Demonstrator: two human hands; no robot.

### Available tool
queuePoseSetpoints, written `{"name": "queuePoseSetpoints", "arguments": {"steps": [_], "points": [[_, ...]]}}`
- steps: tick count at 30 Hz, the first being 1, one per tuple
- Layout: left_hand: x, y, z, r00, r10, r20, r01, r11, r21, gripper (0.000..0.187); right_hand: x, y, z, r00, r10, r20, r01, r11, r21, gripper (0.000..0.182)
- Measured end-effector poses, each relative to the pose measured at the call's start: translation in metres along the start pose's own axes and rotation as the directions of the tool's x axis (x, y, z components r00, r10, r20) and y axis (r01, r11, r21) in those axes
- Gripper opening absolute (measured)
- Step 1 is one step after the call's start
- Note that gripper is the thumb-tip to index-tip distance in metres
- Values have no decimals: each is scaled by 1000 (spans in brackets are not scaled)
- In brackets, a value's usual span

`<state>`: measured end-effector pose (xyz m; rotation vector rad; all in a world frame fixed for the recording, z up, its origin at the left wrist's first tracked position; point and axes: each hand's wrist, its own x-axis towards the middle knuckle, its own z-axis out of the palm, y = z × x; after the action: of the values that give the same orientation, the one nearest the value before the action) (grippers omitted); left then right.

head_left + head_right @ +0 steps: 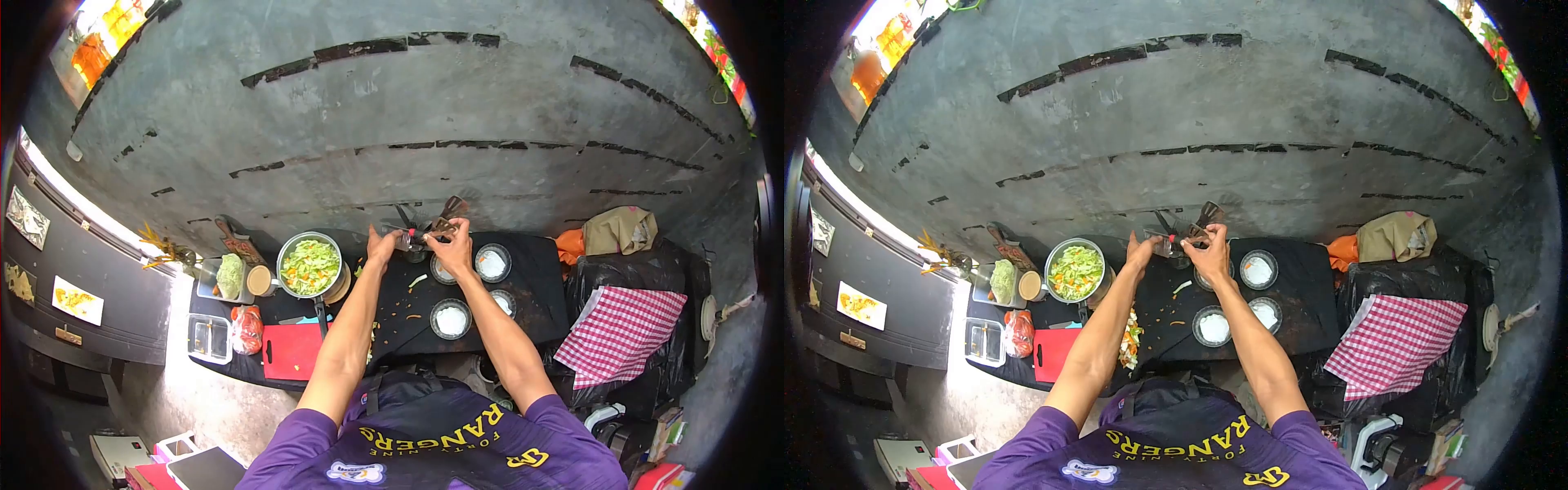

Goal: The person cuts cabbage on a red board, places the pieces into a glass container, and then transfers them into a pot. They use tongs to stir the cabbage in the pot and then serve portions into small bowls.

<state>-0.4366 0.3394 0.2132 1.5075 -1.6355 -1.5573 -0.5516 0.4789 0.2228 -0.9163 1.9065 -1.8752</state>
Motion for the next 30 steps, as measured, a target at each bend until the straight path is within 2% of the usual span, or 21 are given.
{"name": "queuePoseSetpoints", "arguments": {"steps": [2,5,8,11,12,13,15,16,20,23,24,27,28,30], "points": [[16,-15,3,999,-31,18,31,999,9,107,1,-1,0,1000,10,10,-10,1000,21,56],[-3,-4,-10,954,-205,217,252,942,-222,103,1,1,1,998,66,2,-66,994,89,58],[10,-28,-11,976,-156,153,206,889,-408,84,-1,-11,-2,996,84,-12,-83,993,78,62],[29,-38,-17,975,-159,156,223,715,-663,53,2,-8,-7,997,70,17,-69,998,-12,66],[35,-38,-23,971,-91,219,219,702,-678,32,2,-11,-8,998,67,4,-67,996,-50,67],[31,-30,-28,978,-44,205,181,675,-716,24,3,-7,-9,999,47,2,-47,997,-68,66],[25,-15,-40,972,46,229,132,702,-700,25,7,1,-10,1000,1,2,-1,995,-103,65],[20,-5,-45,978,72,195,88,710,-699,26,7,-2,-9,1000,18,-20,-19,999,-48,67],[12,19,-74,984,168,52,-67,635,-770,22,13,3,-10,998,-49,-42,47,997,-63,68],[-10,42,-96,977,209,-35,-166,655,-737,21,8,-15,-8,994,-28,-103,42,989,142,65],[-11,43,-102,969,236,-73,-215,661,-719,22,9,-14,-7,990,-79,-120,102,973,206,60],[-19,42,-114,953,266,-148,-293,666,-686,23,9,-12,-12,993,-35,-109,56,978,201,53],[-21,40,-116,946,280,-167,-314,649,-693,23,9,-13,-10,993,-8,-114,44,948,314,47],[-26,35,-117,943,259,-211,-332,654,-679,23,15,-4,-10,994,-21,-106,52,951,305,47]]}}
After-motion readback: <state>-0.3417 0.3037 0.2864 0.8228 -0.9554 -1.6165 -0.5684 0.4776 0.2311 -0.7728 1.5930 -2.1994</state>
